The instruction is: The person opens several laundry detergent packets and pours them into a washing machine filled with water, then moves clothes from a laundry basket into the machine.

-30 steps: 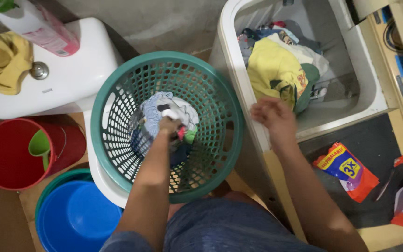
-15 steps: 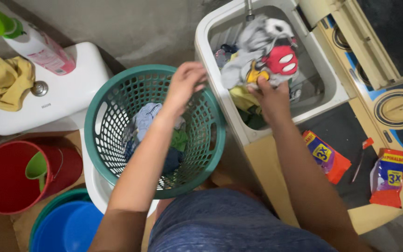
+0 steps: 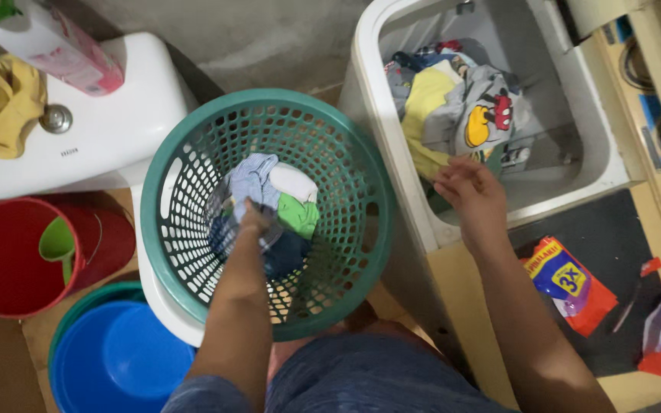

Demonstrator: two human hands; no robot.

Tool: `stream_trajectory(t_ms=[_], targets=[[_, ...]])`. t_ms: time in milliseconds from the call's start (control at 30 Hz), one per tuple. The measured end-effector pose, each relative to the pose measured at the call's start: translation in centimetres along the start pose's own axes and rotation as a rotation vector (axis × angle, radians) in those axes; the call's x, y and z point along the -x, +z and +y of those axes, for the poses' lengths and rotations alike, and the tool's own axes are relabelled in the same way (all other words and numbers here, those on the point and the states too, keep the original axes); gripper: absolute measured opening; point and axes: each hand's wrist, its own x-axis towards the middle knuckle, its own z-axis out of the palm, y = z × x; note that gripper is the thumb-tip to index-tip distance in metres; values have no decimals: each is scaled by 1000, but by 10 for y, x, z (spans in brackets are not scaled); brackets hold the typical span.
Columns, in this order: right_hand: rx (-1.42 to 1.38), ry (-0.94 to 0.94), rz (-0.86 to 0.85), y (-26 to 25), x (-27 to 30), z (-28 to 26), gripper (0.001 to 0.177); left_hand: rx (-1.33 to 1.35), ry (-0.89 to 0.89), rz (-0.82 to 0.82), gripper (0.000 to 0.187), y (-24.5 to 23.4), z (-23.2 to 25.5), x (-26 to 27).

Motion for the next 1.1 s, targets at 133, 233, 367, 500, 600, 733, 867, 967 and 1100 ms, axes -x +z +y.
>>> stream_trajectory(t_ms=[133,233,367,500,600,733,867,967,1100], targets=[[-15,11,-75,17,10,5,23,-83,39,185,63,11,22,-3],[16,21,-216,34,16,13,26,-125,244,-15,48,-13,70,5],[146,248,-394,69,30,15,57,667,418,-770,24,-47,208,118],[-255,-105,-409,73,18,14,45,917,740,-1198,26,-84,298,273],[-375,-312,-75,34,-19,-7,56,691,1012,-872,23,-101,323,315],[-414,-233,167,-18,-71,-32,74,1053,637,-490,25,-100,295,249],[-176,41,245,-23,-65,-9,92,1075,402,-316,13,-65,210,116],[-198,52,105,4,-22,18,97,776,284,-33,37,-39,138,36],[4,-159,-97,42,13,31,66,93,79,291,72,-28,59,2]])
